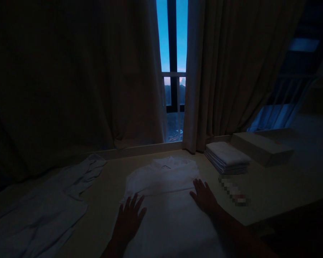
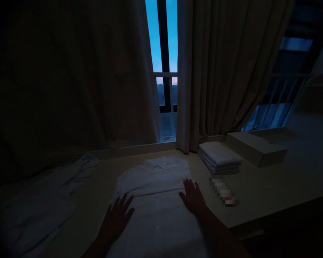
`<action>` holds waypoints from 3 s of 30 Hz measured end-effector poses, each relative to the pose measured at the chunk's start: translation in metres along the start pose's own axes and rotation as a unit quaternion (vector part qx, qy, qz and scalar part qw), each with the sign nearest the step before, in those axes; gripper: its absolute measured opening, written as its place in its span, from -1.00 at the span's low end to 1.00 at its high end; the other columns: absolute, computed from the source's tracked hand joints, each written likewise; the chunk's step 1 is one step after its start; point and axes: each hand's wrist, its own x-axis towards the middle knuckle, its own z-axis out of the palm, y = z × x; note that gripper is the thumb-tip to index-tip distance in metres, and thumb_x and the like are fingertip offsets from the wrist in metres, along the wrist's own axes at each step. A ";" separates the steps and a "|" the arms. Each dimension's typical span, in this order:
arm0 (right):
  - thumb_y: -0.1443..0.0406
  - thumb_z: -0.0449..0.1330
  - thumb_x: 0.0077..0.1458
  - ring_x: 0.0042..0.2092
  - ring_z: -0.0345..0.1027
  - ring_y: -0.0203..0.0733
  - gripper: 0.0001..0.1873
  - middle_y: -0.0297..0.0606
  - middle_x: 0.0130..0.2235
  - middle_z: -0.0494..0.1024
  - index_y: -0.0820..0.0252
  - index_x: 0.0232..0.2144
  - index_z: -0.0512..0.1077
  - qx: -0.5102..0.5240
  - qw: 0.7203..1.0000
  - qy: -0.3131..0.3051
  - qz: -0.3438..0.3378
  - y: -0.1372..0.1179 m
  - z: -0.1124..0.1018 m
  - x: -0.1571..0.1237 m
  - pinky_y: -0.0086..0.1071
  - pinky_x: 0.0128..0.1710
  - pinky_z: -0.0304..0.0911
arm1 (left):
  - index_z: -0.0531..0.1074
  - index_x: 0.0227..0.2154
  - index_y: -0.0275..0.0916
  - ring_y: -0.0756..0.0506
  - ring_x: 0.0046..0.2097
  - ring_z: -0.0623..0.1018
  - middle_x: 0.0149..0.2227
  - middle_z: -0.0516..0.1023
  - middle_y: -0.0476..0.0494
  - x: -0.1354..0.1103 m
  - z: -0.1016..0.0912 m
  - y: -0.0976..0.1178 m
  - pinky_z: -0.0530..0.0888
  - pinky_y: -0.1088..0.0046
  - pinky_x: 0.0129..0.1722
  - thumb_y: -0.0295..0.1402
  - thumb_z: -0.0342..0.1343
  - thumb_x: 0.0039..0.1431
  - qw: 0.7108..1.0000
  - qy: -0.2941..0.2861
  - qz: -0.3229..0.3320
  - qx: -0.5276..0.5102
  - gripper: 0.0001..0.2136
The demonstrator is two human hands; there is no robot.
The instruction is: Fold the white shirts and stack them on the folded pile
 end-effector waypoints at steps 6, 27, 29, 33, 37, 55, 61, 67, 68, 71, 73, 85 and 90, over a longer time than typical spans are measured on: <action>-0.11 -0.30 0.28 0.36 -0.24 0.01 -0.23 -0.10 0.34 -0.02 0.26 0.32 0.03 -0.003 1.000 0.018 -0.015 -0.002 0.002 -0.010 -0.01 0.31 -0.36 | -0.06 0.30 0.08 -0.28 0.38 -0.12 0.39 -0.15 -0.02 -0.011 -0.002 0.001 -0.14 -0.09 0.27 0.02 -0.32 0.26 1.000 -0.001 -0.001 0.005 -0.44; -0.03 -0.20 0.31 0.35 -0.19 0.04 -0.29 0.04 0.32 0.05 0.36 0.27 0.10 -0.021 0.997 -0.012 -0.067 -0.040 -0.021 0.137 0.00 0.29 -0.26 | 0.31 0.13 -0.39 -0.28 0.32 0.12 0.26 0.23 -0.38 0.144 -0.049 0.040 0.01 0.07 0.28 -0.05 -0.23 0.25 0.998 0.043 0.042 0.009 -0.42; -0.02 -0.19 0.31 0.35 -0.17 0.04 -0.31 0.02 0.32 0.06 0.35 0.28 0.08 -0.003 0.994 -0.021 -0.104 -0.065 -0.013 0.157 -0.02 0.28 -0.21 | 0.24 0.18 -0.40 -0.26 0.31 0.15 0.29 0.18 -0.37 0.161 -0.035 0.030 0.09 0.12 0.25 -0.08 -0.26 0.27 0.999 -0.001 0.043 0.005 -0.42; 0.04 -0.19 0.33 0.35 -0.19 -0.03 -0.39 -0.09 0.33 0.06 0.24 0.29 0.04 0.039 0.975 -0.016 -0.218 -0.138 0.008 0.196 -0.03 0.29 -0.22 | 0.17 0.21 -0.43 -0.31 0.32 0.11 0.32 0.09 -0.41 0.177 -0.004 -0.001 0.11 0.05 0.22 -0.15 -0.31 0.29 0.999 -0.029 0.023 0.012 -0.43; 0.11 -0.14 0.33 0.33 -0.11 0.03 -0.46 -0.04 0.31 0.11 0.29 0.23 0.12 0.036 0.964 -0.015 -0.262 -0.201 0.035 0.227 0.00 0.26 -0.16 | 0.11 0.25 -0.37 -0.33 0.32 0.10 0.34 0.06 -0.38 0.168 0.019 -0.029 0.10 -0.01 0.21 -0.15 -0.36 0.30 0.999 -0.022 0.010 0.021 -0.43; -0.03 -0.29 0.32 0.37 -0.28 0.01 -0.29 -0.05 0.36 -0.03 0.33 0.31 -0.04 0.066 0.973 0.007 -0.221 -0.187 0.038 0.234 -0.03 0.29 -0.26 | 0.08 0.26 -0.43 -0.42 0.31 0.08 0.30 0.10 -0.51 0.144 0.020 -0.039 0.00 -0.14 0.21 -0.07 -0.31 0.27 0.996 0.025 -0.085 0.023 -0.36; 0.05 -0.27 0.32 0.36 -0.25 0.11 -0.33 0.05 0.33 0.02 0.42 0.26 0.06 0.003 0.996 -0.032 -0.088 -0.053 0.004 0.225 0.05 0.28 -0.32 | 0.09 0.26 -0.37 -0.23 0.37 -0.02 0.34 0.07 -0.29 0.205 -0.010 0.081 -0.16 0.05 0.30 -0.18 -0.37 0.32 0.988 0.039 0.141 -0.042 -0.44; 0.06 -0.20 0.30 0.34 -0.17 0.10 -0.35 -0.01 0.33 0.05 0.35 0.28 0.06 -0.014 0.987 -0.103 -0.125 0.024 0.010 0.197 0.02 0.27 -0.25 | 0.10 0.27 -0.29 -0.24 0.35 0.05 0.34 0.09 -0.25 0.258 0.005 0.191 -0.07 0.05 0.28 -0.08 -0.37 0.31 0.971 -0.036 0.224 -0.077 -0.42; 0.05 -0.22 0.30 0.34 -0.17 0.09 -0.33 -0.01 0.34 0.02 0.35 0.29 0.03 -0.005 0.988 -0.105 -0.117 0.031 0.013 0.193 0.01 0.27 -0.23 | 0.07 0.28 -0.32 -0.26 0.35 0.06 0.34 0.06 -0.29 0.260 0.011 0.196 -0.04 0.03 0.26 -0.06 -0.39 0.31 0.972 -0.044 0.218 -0.077 -0.39; -0.04 -0.29 0.30 0.35 -0.22 0.08 -0.25 -0.01 0.36 -0.05 0.36 0.32 -0.04 0.021 0.991 -0.097 -0.087 0.053 0.018 0.180 -0.02 0.27 -0.21 | -0.07 0.32 -0.34 -0.28 0.36 -0.01 0.38 -0.09 -0.32 0.258 0.026 0.198 -0.02 0.00 0.25 -0.04 -0.46 0.31 0.975 -0.056 0.200 -0.075 -0.36; -0.09 -0.32 0.28 0.36 -0.25 0.07 -0.21 -0.02 0.36 -0.07 0.36 0.32 -0.06 0.032 0.993 -0.089 -0.070 0.067 0.019 0.171 -0.01 0.28 -0.26 | -0.13 0.33 -0.32 -0.27 0.38 -0.06 0.39 -0.14 -0.28 0.255 0.031 0.196 -0.04 0.00 0.26 -0.05 -0.48 0.31 0.976 -0.063 0.195 -0.075 -0.36; -0.06 -0.29 0.30 0.38 -0.41 0.02 -0.24 -0.09 0.38 -0.16 0.30 0.35 -0.13 0.010 0.997 -0.030 -0.075 0.053 -0.037 0.124 0.07 0.30 -0.42 | -0.10 0.34 -0.23 -0.21 0.39 -0.13 0.40 -0.15 -0.15 0.201 -0.041 0.181 -0.06 0.06 0.30 -0.01 -0.43 0.30 0.976 0.001 0.203 -0.072 -0.37; -0.09 -0.27 0.29 0.38 -0.37 -0.04 -0.25 -0.15 0.38 -0.15 0.23 0.35 -0.08 0.017 0.989 -0.084 -0.116 0.028 -0.042 0.017 -0.08 0.32 -0.37 | -0.12 0.34 -0.14 -0.21 0.39 -0.18 0.40 -0.18 -0.10 0.076 -0.043 0.100 -0.12 0.01 0.31 0.01 -0.33 0.27 0.993 -0.005 0.115 -0.028 -0.36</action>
